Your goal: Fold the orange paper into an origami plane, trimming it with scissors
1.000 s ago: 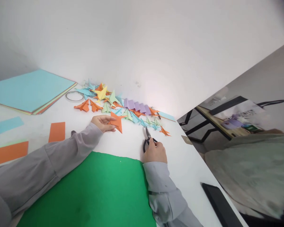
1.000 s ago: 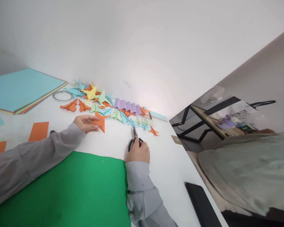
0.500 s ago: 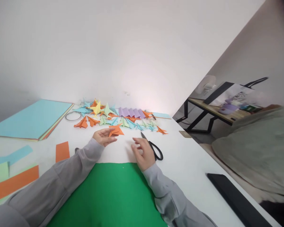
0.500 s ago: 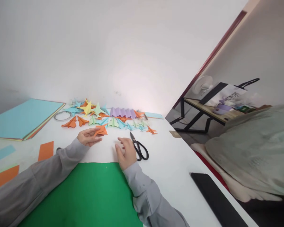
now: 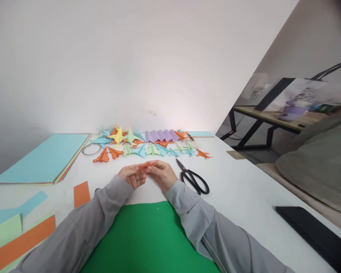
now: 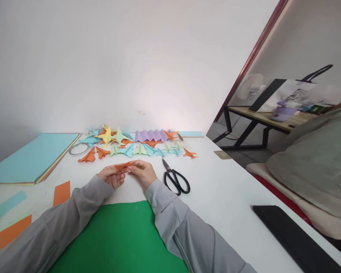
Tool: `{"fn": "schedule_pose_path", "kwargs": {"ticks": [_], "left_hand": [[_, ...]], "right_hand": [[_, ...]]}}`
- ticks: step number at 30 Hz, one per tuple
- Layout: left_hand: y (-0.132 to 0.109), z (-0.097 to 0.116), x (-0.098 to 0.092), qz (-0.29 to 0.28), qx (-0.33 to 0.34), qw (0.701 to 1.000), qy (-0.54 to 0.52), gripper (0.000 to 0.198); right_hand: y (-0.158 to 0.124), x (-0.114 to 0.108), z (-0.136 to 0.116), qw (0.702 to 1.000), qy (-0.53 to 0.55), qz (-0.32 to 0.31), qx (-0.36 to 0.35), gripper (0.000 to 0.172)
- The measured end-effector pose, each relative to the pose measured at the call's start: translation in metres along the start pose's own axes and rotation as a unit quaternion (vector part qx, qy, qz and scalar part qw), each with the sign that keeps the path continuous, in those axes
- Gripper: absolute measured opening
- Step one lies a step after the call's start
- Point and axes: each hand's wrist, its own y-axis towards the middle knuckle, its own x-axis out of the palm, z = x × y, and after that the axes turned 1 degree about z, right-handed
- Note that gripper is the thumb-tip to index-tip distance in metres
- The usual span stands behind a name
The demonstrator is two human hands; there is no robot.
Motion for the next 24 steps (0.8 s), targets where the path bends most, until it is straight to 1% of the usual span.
{"fn": "schedule_pose_path", "kwargs": {"ticks": [2,4,6,8,10,12,13,14,17,18,20,21,22,23,24], "left_hand": [[0.000,-0.003,0.000,0.001,0.019,0.999,0.049,0.018],[0.000,-0.005,0.000,0.029,0.069,0.989,0.128,0.022],[0.000,-0.008,-0.001,0.078,0.144,0.965,0.204,0.025],[0.000,-0.010,-0.001,0.120,0.220,0.935,0.252,0.034],[0.000,-0.011,0.001,0.132,0.284,0.907,0.280,0.052],[-0.001,-0.013,0.004,0.118,0.332,0.882,0.312,0.064],[-0.002,-0.015,0.005,0.108,0.348,0.870,0.332,0.064],[-0.002,-0.017,0.006,0.097,0.358,0.859,0.353,0.057],[-0.003,-0.021,0.005,0.080,0.358,0.832,0.417,0.025],[-0.002,-0.022,0.003,0.079,0.359,0.825,0.430,0.019],[0.001,-0.023,-0.002,0.081,0.381,0.809,0.441,0.017],[0.003,-0.023,-0.005,0.083,0.402,0.796,0.446,0.017],[0.006,-0.022,-0.008,0.082,0.426,0.777,0.457,0.017],[0.008,-0.021,-0.010,0.069,0.448,0.757,0.470,0.017],[0.009,-0.020,-0.011,0.042,0.472,0.735,0.485,0.017]], "right_hand": [[0.000,-0.001,-0.003,1.000,0.019,0.018,0.009,0.020],[0.001,-0.002,-0.008,0.999,0.023,0.040,0.026,0.022],[0.002,-0.003,-0.011,0.997,0.018,0.065,0.029,0.024],[0.004,-0.004,-0.014,0.996,0.015,0.081,0.022,0.023],[0.004,-0.005,-0.014,0.997,0.003,0.076,0.023,0.020],[0.004,-0.006,-0.015,0.997,-0.010,0.063,0.030,0.018],[0.004,-0.006,-0.015,0.998,-0.013,0.058,0.035,0.018],[0.004,-0.007,-0.015,0.998,-0.015,0.049,0.042,0.018],[0.004,-0.008,-0.014,0.999,-0.023,0.028,0.039,0.020],[0.004,-0.008,-0.013,0.999,-0.027,0.028,0.031,0.022],[0.004,-0.009,-0.012,0.999,-0.035,0.030,0.013,0.030],[0.004,-0.009,-0.011,0.999,-0.039,0.030,0.008,0.035],[0.003,-0.009,-0.011,0.999,-0.044,0.025,0.006,0.040],[0.003,-0.009,-0.010,0.999,-0.051,0.017,0.008,0.045],[0.002,-0.009,-0.010,0.998,-0.060,0.007,0.010,0.050]]}}
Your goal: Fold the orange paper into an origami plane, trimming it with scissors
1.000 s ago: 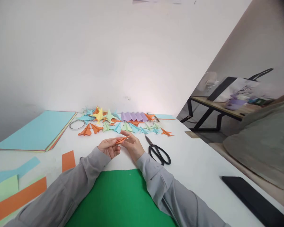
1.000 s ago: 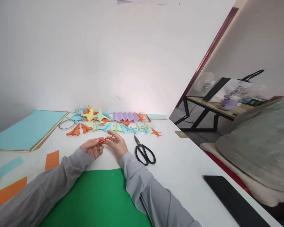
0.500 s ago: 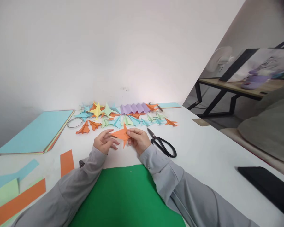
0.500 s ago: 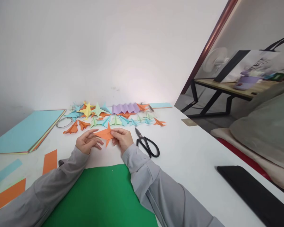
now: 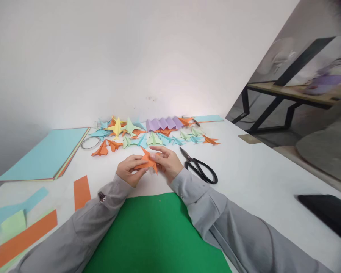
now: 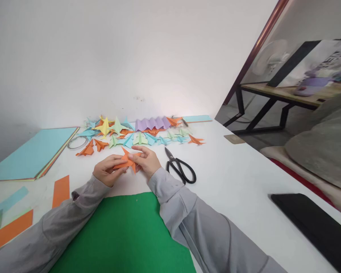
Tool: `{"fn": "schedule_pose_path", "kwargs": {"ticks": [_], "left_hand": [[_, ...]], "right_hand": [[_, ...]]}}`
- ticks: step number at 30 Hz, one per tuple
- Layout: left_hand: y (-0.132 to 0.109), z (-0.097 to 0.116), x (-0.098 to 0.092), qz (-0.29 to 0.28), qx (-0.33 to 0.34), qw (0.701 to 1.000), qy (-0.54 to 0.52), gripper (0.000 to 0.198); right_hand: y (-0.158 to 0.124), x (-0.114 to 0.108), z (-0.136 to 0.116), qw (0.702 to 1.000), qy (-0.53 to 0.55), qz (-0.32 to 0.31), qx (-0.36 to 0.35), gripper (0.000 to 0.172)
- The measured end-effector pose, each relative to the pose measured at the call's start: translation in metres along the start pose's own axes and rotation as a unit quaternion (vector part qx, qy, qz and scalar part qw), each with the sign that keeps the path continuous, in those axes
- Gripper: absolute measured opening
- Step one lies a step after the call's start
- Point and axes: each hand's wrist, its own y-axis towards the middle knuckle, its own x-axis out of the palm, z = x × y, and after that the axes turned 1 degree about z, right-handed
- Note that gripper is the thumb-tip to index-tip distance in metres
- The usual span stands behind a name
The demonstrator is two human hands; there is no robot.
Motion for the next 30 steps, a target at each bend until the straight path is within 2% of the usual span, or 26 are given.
{"fn": "schedule_pose_path", "kwargs": {"ticks": [2,5,7,11,12,14,16,20,27,30], "left_hand": [[0.002,-0.002,-0.001,0.008,0.057,0.998,0.020,0.018],[0.002,-0.002,0.000,0.009,0.058,0.998,0.021,0.019],[0.001,-0.002,0.000,0.003,0.027,1.000,0.006,0.020],[-0.001,0.000,-0.002,-0.027,-0.022,0.999,-0.007,0.018],[-0.001,0.001,-0.002,-0.036,-0.031,0.999,-0.005,0.018],[-0.002,0.005,-0.001,-0.050,-0.055,0.997,-0.008,0.016],[-0.002,0.008,0.002,-0.018,-0.093,0.995,-0.043,0.012],[-0.001,0.017,0.005,-0.004,-0.165,0.981,-0.104,0.010],[0.004,0.028,0.005,-0.042,-0.298,0.943,-0.143,0.018],[0.006,0.028,0.004,-0.035,-0.344,0.928,-0.135,0.022]], "right_hand": [[-0.001,0.000,0.001,1.000,-0.015,-0.010,-0.001,0.057],[-0.001,-0.002,0.001,1.000,-0.018,-0.006,-0.010,0.061],[0.000,-0.003,0.000,1.000,-0.017,-0.006,-0.020,0.059],[0.002,-0.008,0.001,0.996,-0.063,-0.017,-0.057,0.032],[0.003,-0.009,0.001,0.995,-0.078,-0.019,-0.057,0.030],[0.004,-0.012,0.002,0.995,-0.086,-0.030,-0.048,0.031],[0.005,-0.014,0.002,0.995,-0.077,-0.045,-0.040,0.032],[0.006,-0.017,-0.001,0.995,-0.067,-0.071,-0.017,0.032],[0.009,-0.029,-0.011,0.983,-0.119,-0.136,0.018,0.027],[0.008,-0.030,-0.013,0.975,-0.153,-0.159,0.015,0.025]]}}
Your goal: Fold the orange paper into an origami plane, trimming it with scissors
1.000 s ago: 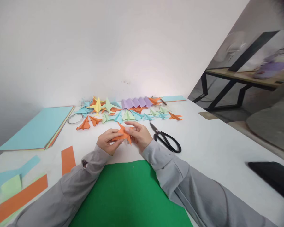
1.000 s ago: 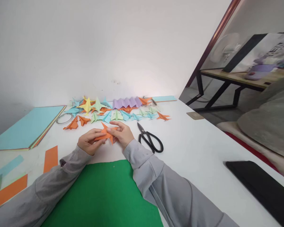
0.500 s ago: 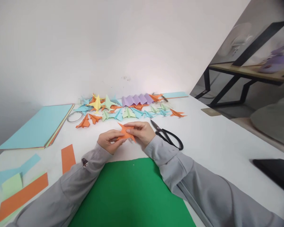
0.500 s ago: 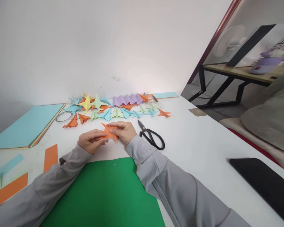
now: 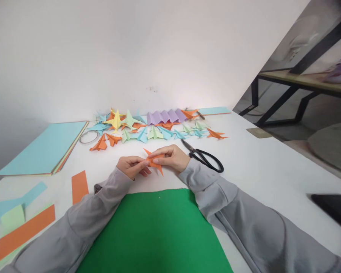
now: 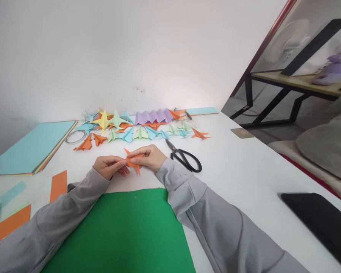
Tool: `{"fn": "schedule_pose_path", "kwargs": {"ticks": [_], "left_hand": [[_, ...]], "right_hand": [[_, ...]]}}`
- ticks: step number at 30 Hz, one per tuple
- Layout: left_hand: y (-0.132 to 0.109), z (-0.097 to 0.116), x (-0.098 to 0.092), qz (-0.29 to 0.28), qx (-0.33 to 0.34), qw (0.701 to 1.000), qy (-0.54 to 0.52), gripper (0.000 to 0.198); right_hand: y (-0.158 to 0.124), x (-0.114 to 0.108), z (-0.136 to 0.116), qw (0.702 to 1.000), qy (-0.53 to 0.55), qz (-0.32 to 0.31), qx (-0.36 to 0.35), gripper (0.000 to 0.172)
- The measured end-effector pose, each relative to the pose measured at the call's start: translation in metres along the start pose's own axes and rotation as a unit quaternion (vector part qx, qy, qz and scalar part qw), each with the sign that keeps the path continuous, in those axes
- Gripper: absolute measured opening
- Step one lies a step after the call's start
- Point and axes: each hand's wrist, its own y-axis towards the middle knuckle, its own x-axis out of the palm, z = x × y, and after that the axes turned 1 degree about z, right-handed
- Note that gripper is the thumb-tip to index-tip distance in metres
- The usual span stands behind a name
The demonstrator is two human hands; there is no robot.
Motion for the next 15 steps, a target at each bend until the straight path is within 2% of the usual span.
{"fn": "schedule_pose_path", "kwargs": {"ticks": [3,7,10,15], "left_hand": [[0.003,0.001,-0.001,0.025,-0.023,0.999,0.001,0.025],[0.004,0.003,-0.001,0.040,-0.032,0.999,0.005,0.027],[0.003,0.004,-0.001,0.051,-0.043,0.998,0.004,0.028],[0.002,0.007,0.001,0.063,-0.051,0.997,0.007,0.026]], "right_hand": [[0.000,0.003,0.002,1.000,-0.020,0.004,-0.003,0.024],[0.000,0.009,0.006,0.997,-0.031,0.066,-0.010,0.019],[0.000,0.013,0.005,0.995,-0.029,0.090,-0.007,0.017],[-0.001,0.016,0.001,0.995,-0.004,0.099,0.010,0.024]]}}
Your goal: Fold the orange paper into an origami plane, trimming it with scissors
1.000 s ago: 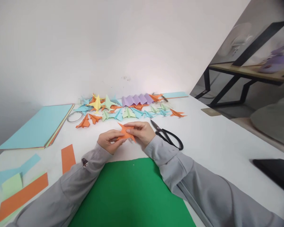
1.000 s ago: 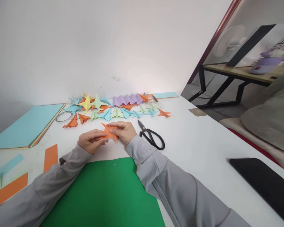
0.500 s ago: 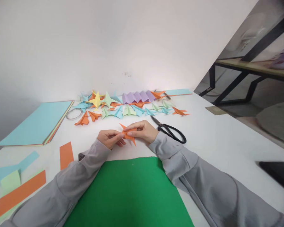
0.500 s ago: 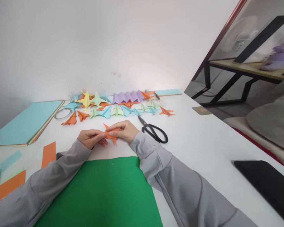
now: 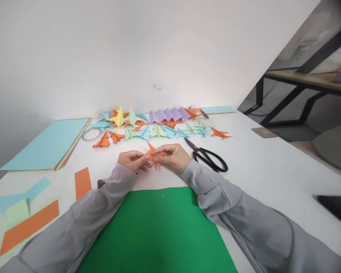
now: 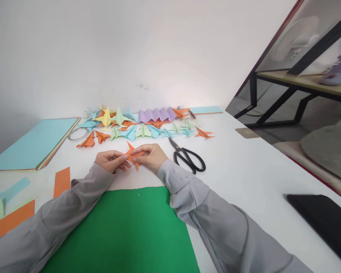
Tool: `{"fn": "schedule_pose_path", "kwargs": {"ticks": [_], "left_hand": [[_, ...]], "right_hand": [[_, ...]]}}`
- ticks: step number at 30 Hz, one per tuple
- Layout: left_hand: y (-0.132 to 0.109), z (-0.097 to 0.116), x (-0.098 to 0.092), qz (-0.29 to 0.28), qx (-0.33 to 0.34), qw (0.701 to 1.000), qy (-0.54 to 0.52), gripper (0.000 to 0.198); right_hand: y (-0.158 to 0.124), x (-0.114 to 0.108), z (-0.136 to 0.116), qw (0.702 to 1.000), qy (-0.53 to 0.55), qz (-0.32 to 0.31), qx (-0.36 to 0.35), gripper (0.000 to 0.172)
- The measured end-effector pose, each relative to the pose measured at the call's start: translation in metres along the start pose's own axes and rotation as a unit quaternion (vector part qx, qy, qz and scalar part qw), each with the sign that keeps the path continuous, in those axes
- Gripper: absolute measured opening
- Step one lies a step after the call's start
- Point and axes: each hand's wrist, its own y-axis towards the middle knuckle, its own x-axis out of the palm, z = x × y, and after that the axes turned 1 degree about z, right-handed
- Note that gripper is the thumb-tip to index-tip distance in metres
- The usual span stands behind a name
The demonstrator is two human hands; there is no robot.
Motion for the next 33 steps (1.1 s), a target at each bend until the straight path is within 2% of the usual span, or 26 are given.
{"fn": "schedule_pose_path", "kwargs": {"ticks": [5,11,18,23,33], "left_hand": [[-0.0013,0.0020,0.0026,0.016,-0.012,1.000,0.004,0.022],[-0.0006,0.0005,0.0034,0.023,-0.018,0.999,0.016,0.028],[0.0028,-0.0049,0.0035,0.020,-0.001,1.000,-0.017,0.032],[0.0018,-0.0027,0.0047,0.022,0.007,1.000,-0.008,0.033],[0.0006,0.0049,0.0055,0.028,-0.020,0.999,0.031,0.036]], "right_hand": [[0.0011,-0.0023,-0.0007,1.000,-0.026,0.001,0.011,0.022],[0.0037,-0.0042,-0.0004,0.999,0.002,-0.037,0.005,0.019],[0.0039,-0.0058,-0.0014,0.997,-0.025,-0.076,0.005,0.020],[0.0040,-0.0053,-0.0001,0.998,-0.029,-0.053,0.010,0.025],[0.0041,-0.0046,-0.0011,0.998,-0.010,-0.061,0.028,0.023]]}}
